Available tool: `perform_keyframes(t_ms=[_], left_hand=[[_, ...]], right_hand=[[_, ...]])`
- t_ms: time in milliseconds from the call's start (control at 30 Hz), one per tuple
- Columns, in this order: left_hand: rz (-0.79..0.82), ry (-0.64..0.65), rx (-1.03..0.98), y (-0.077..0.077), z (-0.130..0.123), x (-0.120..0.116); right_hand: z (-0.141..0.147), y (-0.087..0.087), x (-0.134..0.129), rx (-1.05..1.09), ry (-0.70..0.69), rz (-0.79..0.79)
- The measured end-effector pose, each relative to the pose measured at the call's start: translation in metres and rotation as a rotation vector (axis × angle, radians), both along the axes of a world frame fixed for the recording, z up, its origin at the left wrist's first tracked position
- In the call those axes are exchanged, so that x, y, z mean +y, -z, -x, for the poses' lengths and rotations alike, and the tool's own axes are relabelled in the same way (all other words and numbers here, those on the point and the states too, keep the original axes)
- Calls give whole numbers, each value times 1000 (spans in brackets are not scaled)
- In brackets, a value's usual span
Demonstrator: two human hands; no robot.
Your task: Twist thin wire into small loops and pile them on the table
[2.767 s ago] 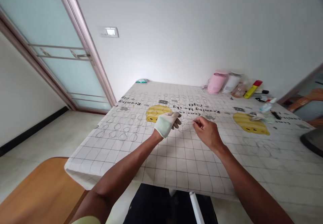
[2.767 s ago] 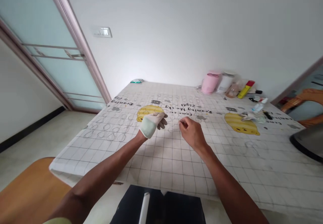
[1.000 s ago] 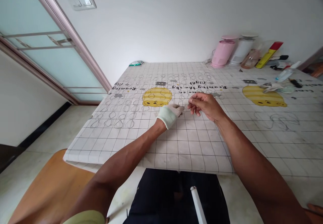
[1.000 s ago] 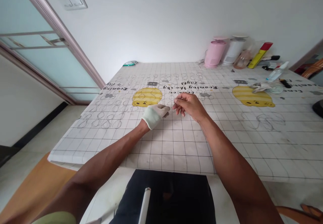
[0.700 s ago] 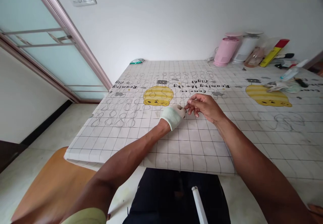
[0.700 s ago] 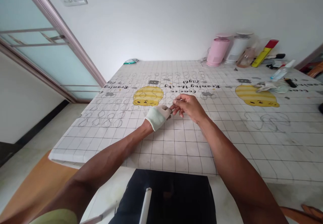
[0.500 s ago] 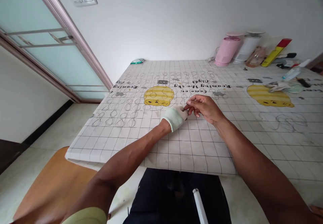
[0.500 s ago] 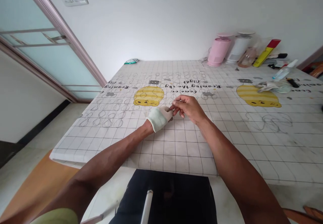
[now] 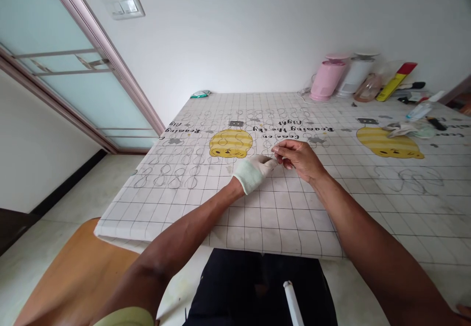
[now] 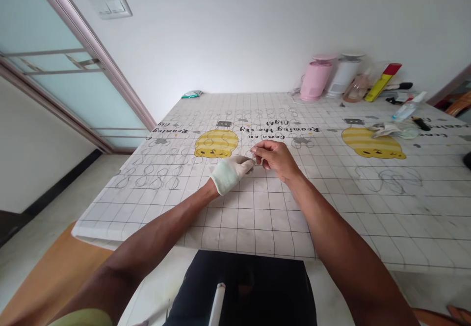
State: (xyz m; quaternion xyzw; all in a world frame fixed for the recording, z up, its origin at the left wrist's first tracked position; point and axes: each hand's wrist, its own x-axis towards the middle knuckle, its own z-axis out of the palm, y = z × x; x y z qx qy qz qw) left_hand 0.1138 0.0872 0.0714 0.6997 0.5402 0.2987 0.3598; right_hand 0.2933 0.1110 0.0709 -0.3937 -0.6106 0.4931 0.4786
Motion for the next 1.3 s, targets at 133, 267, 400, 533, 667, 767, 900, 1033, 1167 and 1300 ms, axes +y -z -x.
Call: perform_keyframes(t_ms=[133,267,400,533,667,767,900,1033,1167,1300], left_hand=[[-80,-67,-149,-4,9,-1],[-160,-225,-421,-1,19,2],[-24,-208,-423,-1,21,3],[204,-77,-327,-2,12,0],[260,-50,-376,1,6,-2],[284,-79,-462,5,6,2],[311,-145,-552,10,8,9],[361,-149,-613,11,7,13],[356,-97,-630,7,6,11],[391,-21,-620,4,6,8]], right_hand=[[-4,-3,1,24,25,-9],[-9,-7,1,69,48,-16],[-12,-9,2,103,75,-47],[-15,-9,4,130,99,-65],[-15,-8,5,114,118,-79],[-11,-6,3,17,162,-118],[-1,-2,-3,-156,187,-194],[11,5,-7,-371,268,-328],[18,16,-4,-427,342,-367],[20,23,-2,-304,277,-310]])
